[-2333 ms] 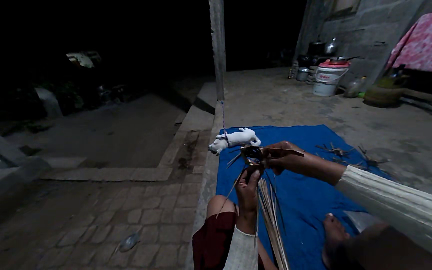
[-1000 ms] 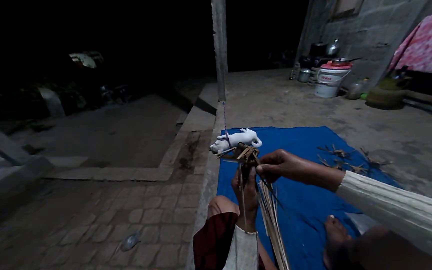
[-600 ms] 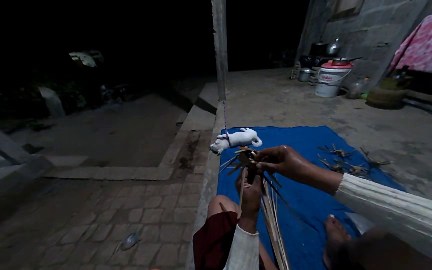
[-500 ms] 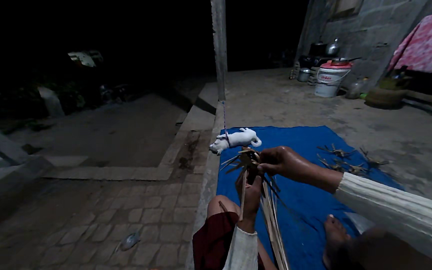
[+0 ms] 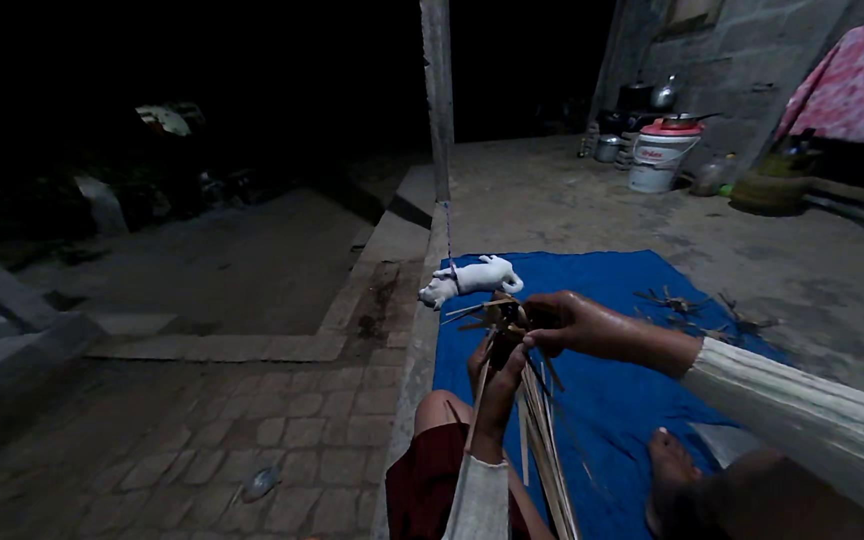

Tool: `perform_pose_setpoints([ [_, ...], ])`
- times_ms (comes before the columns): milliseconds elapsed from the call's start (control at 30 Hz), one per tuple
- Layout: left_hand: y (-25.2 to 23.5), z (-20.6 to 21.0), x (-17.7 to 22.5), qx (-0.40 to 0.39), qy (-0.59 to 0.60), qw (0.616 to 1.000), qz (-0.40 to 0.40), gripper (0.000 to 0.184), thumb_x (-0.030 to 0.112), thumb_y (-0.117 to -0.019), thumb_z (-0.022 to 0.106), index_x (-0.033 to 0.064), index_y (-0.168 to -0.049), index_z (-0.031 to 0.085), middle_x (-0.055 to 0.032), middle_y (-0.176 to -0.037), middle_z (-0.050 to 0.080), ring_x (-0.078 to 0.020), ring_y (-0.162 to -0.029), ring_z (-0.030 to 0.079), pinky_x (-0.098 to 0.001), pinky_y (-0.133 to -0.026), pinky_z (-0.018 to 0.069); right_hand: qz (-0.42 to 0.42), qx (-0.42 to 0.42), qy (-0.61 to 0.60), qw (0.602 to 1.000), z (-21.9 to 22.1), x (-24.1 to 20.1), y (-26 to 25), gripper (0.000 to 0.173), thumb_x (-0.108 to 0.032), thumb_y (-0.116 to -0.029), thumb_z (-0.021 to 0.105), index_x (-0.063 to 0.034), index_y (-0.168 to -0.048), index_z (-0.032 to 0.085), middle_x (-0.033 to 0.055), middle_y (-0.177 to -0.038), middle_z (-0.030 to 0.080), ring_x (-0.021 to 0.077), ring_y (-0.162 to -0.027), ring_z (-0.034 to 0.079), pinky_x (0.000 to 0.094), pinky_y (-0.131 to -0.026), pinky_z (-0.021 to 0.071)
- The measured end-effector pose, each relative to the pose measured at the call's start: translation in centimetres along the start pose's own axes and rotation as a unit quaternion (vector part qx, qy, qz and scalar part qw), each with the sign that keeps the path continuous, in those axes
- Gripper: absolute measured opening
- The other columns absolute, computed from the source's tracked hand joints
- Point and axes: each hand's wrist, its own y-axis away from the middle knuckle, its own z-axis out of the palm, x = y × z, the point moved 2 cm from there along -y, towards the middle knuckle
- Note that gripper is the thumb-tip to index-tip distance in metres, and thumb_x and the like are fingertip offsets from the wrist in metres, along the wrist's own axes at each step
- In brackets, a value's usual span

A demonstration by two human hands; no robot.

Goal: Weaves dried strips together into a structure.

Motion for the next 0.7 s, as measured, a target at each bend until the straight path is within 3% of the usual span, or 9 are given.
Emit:
perform_pose_setpoints([
  [133,-0.2,0.0,0.2,0.056,0.021,0.998,0.028,0.015,-0.006,-0.0911,0.061,-0.0056,-0.105,0.067,-0.0009,-0.094,0.073,-0.0045,-0.089,0.069,-0.0237,-0.085,0.0575,-0.021,0.002,0.028,0.999,0.5,0.0,-0.1,0.037,-0.005,-0.0945,0.070,0.0013,-0.127,0.054,0.0064,-0.089,0.063,0.0066,-0.071,0.062,0.0228,-0.069,0.0547],
  [233,-0.3,-0.2,0.5,0.107,0.034,0.994,-0.008,0.014,-0.006,-0.0955,0.056,-0.0071,-0.107,0.064,-0.0038,-0.092,0.073,-0.0079,-0.087,0.070,-0.0252,-0.084,0.0585,-0.055,0.033,0.050,0.997,0.6,0.3,-0.2,0.050,-0.007,-0.0935,0.072,-0.0018,-0.139,0.051,0.0041,-0.082,0.062,0.0057,-0.067,0.060,0.0227,-0.068,0.0538],
  [333,-0.4,-0.6,0.4,0.141,0.042,0.989,-0.018,0.014,-0.004,-0.0969,0.055,-0.0049,-0.106,0.065,-0.0043,-0.091,0.074,-0.0098,-0.086,0.072,-0.0260,-0.083,0.0593,-0.062,0.033,0.075,0.995,0.3,0.2,-0.1,0.035,-0.011,-0.0953,0.071,0.0020,-0.126,0.060,0.0040,-0.079,0.062,0.0051,-0.064,0.059,0.0220,-0.066,0.0529],
  [400,-0.4,-0.5,0.5,0.143,0.043,0.988,-0.028,0.012,-0.004,-0.0967,0.056,-0.0041,-0.105,0.065,-0.0040,-0.091,0.074,-0.0096,-0.086,0.072,-0.0260,-0.084,0.0589,-0.028,-0.021,0.099,0.994,0.3,0.1,0.0,0.021,-0.009,-0.0978,0.066,0.0043,-0.114,0.065,0.0074,-0.083,0.064,0.0083,-0.067,0.061,0.0253,-0.068,0.0549],
  [533,-0.4,-0.7,0.1,0.104,0.015,0.994,-0.018,0.016,-0.003,-0.0944,0.060,-0.0086,-0.108,0.065,-0.0063,-0.095,0.072,-0.0098,-0.091,0.069,-0.0270,-0.088,0.0569,0.041,-0.139,0.157,0.977,1.0,0.4,0.0,0.013,-0.007,-0.0993,0.064,0.0036,-0.105,0.067,0.0095,-0.087,0.065,0.0121,-0.070,0.060,0.0291,-0.068,0.0526],
  [700,-0.4,-0.5,0.0,0.104,0.009,0.993,-0.055,0.017,-0.005,-0.0924,0.061,-0.0063,-0.108,0.066,-0.0044,-0.093,0.072,-0.0063,-0.086,0.068,-0.0232,-0.081,0.0565,-0.032,-0.050,0.094,0.994,0.7,-0.1,0.2,0.014,-0.008,-0.0991,0.063,0.0026,-0.107,0.069,0.0052,-0.086,0.066,0.0058,-0.070,0.060,0.0230,-0.069,0.0531],
])
